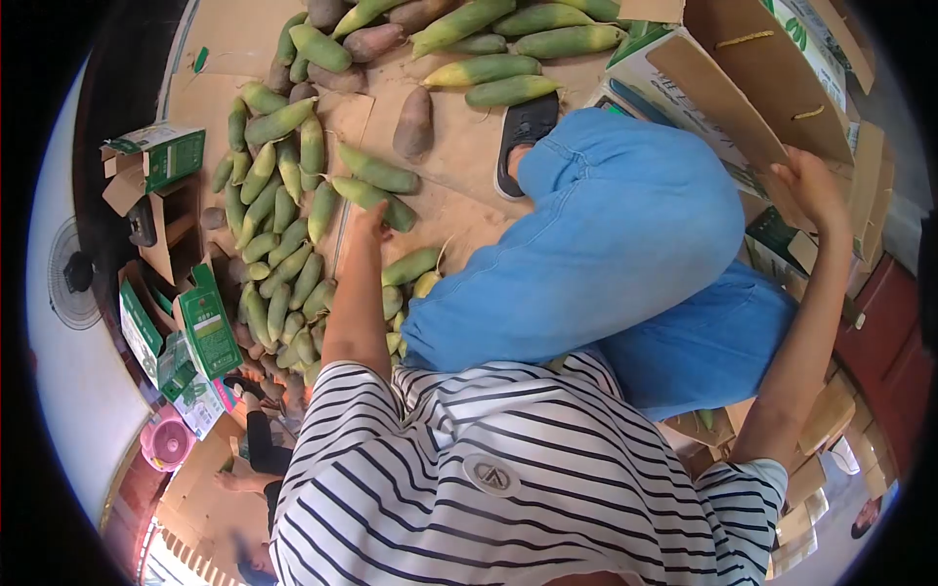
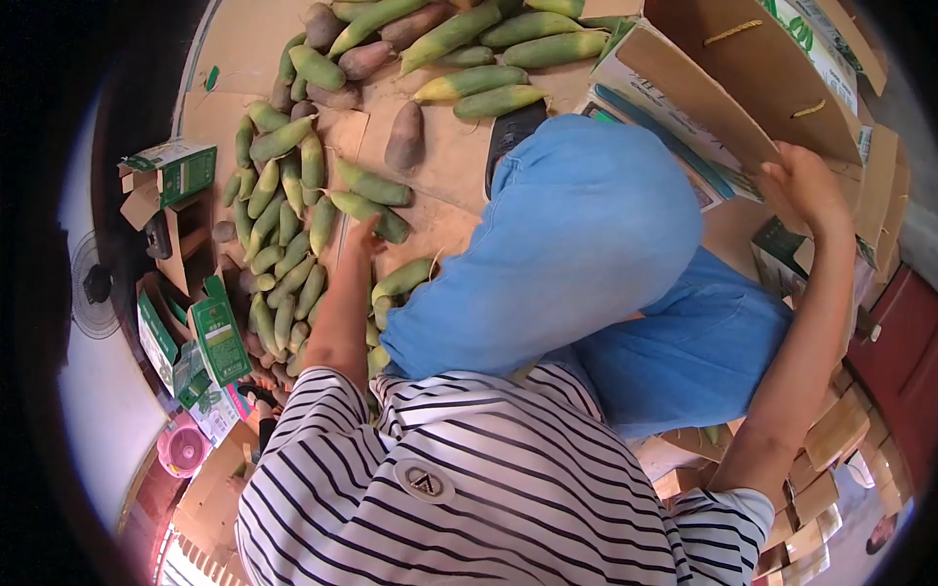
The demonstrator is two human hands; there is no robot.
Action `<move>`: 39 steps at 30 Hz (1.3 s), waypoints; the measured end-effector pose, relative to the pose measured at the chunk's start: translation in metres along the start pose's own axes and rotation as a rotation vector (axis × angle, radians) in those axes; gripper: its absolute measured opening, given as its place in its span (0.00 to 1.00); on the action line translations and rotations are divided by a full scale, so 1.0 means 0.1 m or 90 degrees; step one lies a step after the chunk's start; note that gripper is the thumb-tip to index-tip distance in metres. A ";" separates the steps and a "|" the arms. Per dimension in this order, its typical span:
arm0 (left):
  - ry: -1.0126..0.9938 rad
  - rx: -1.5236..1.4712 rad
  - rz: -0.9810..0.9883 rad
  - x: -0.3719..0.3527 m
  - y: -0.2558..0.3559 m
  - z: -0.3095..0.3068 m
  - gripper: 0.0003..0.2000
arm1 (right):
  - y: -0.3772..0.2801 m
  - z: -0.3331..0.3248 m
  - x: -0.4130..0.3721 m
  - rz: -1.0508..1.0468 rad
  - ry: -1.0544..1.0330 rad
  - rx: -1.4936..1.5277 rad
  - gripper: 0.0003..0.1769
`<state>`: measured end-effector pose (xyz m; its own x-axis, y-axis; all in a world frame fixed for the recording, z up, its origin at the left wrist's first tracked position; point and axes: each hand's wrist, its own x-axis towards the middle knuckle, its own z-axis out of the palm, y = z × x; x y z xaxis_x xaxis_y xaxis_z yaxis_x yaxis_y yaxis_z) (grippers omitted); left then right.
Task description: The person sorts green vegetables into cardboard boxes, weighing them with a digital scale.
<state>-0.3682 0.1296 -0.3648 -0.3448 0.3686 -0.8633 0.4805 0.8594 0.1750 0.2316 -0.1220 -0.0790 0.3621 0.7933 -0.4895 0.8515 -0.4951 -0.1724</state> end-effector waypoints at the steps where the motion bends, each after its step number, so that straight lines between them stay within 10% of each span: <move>1: -0.069 -0.107 -0.051 0.08 -0.13 0.06 0.20 | -0.06 -0.03 -0.01 0.011 -0.008 -0.008 0.12; 7: 0.010 -0.182 -0.100 0.35 -0.14 0.46 0.20 | -0.10 -0.01 0.00 0.010 0.023 -0.063 0.13; 11: -0.206 -0.277 0.040 0.01 -0.11 0.39 0.17 | -0.06 -0.04 -0.05 0.018 0.055 -0.089 0.13; 16: -0.217 -0.306 0.192 -1.38 0.21 0.45 0.17 | -0.16 -0.09 -0.07 0.060 0.054 -0.117 0.12; 29: -0.300 0.134 1.268 -4.28 2.07 1.72 0.27 | -0.06 0.11 -0.02 0.111 0.029 -0.069 0.12; 35: -0.377 0.059 1.072 -3.92 2.10 1.87 0.22 | -0.11 0.03 -0.06 0.108 0.014 -0.088 0.11; 39: -0.073 0.145 0.940 -2.10 1.67 1.16 0.15 | -0.09 0.04 -0.09 0.073 0.052 -0.084 0.10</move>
<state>-0.1223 0.1547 -0.2093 0.6077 0.7940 -0.0132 0.4462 -0.3277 0.8328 0.2196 -0.1260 -0.0765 0.4849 0.7628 -0.4279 0.8431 -0.5378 -0.0034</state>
